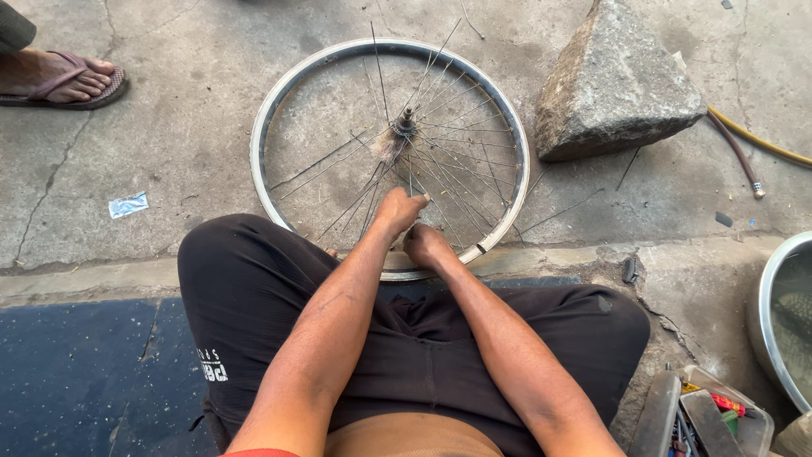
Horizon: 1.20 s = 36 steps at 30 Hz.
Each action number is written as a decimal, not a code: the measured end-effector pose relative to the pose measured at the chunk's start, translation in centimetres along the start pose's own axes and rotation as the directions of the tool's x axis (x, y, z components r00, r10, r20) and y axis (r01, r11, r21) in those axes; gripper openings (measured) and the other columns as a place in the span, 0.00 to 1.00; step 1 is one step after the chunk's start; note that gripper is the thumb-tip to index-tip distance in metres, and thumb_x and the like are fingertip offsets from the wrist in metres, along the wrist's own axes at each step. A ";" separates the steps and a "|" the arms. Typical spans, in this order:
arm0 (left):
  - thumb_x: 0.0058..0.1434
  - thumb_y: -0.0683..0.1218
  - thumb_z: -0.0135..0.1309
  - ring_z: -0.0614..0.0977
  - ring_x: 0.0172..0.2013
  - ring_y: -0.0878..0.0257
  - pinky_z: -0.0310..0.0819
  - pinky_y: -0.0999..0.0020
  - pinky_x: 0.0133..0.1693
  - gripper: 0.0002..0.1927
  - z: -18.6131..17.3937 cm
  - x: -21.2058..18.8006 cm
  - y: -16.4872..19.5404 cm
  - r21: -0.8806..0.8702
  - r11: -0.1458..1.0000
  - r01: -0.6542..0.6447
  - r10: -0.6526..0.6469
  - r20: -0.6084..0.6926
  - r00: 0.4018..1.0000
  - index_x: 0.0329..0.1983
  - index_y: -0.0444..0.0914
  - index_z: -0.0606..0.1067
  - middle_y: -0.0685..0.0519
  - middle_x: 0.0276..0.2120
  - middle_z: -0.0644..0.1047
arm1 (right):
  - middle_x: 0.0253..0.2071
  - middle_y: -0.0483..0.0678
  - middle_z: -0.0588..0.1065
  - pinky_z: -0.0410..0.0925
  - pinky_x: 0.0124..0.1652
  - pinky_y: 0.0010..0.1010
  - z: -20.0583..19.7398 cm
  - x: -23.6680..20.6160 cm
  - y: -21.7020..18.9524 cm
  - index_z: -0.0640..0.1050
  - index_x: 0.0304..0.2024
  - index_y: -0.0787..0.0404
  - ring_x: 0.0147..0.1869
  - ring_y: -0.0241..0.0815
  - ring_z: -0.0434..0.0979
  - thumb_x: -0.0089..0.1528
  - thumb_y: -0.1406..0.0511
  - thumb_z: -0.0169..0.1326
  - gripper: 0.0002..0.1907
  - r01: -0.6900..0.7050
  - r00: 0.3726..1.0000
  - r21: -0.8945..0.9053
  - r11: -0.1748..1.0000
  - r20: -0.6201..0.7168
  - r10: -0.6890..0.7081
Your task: The person is sitting on the ground and using a spoke wrench to tighten the spokes of a bicycle wheel. They systematically adjust each spoke to ensure the wheel is properly aligned and tensioned.
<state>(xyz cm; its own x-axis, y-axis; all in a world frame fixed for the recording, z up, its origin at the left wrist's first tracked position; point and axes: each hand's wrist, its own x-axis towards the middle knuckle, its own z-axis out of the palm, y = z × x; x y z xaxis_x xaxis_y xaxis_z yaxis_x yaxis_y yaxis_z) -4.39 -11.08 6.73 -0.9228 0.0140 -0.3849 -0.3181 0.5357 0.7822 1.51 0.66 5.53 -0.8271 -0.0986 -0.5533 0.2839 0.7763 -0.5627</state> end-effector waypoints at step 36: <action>0.63 0.55 0.56 0.76 0.62 0.47 0.63 0.45 0.64 0.29 -2.3 -4.9 4.8 0.367 0.927 0.074 -0.079 -0.001 0.997 0.63 0.37 0.71 0.41 0.61 0.75 | 0.34 0.46 0.80 0.70 0.31 0.24 -5.6 -2.8 0.2 0.80 0.45 0.68 0.31 0.31 0.76 0.59 0.69 0.59 0.12 -0.018 0.900 0.418 0.908 0.402 -0.167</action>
<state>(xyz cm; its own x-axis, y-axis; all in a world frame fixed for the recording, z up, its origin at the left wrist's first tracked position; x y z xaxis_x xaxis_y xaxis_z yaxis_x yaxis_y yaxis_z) -1.91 -10.50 13.53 -0.8951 -0.0291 -0.4449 -0.2835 0.8073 0.5175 1.18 4.55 10.42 -0.5972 -0.4687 -0.6509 0.4757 0.4465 -0.7579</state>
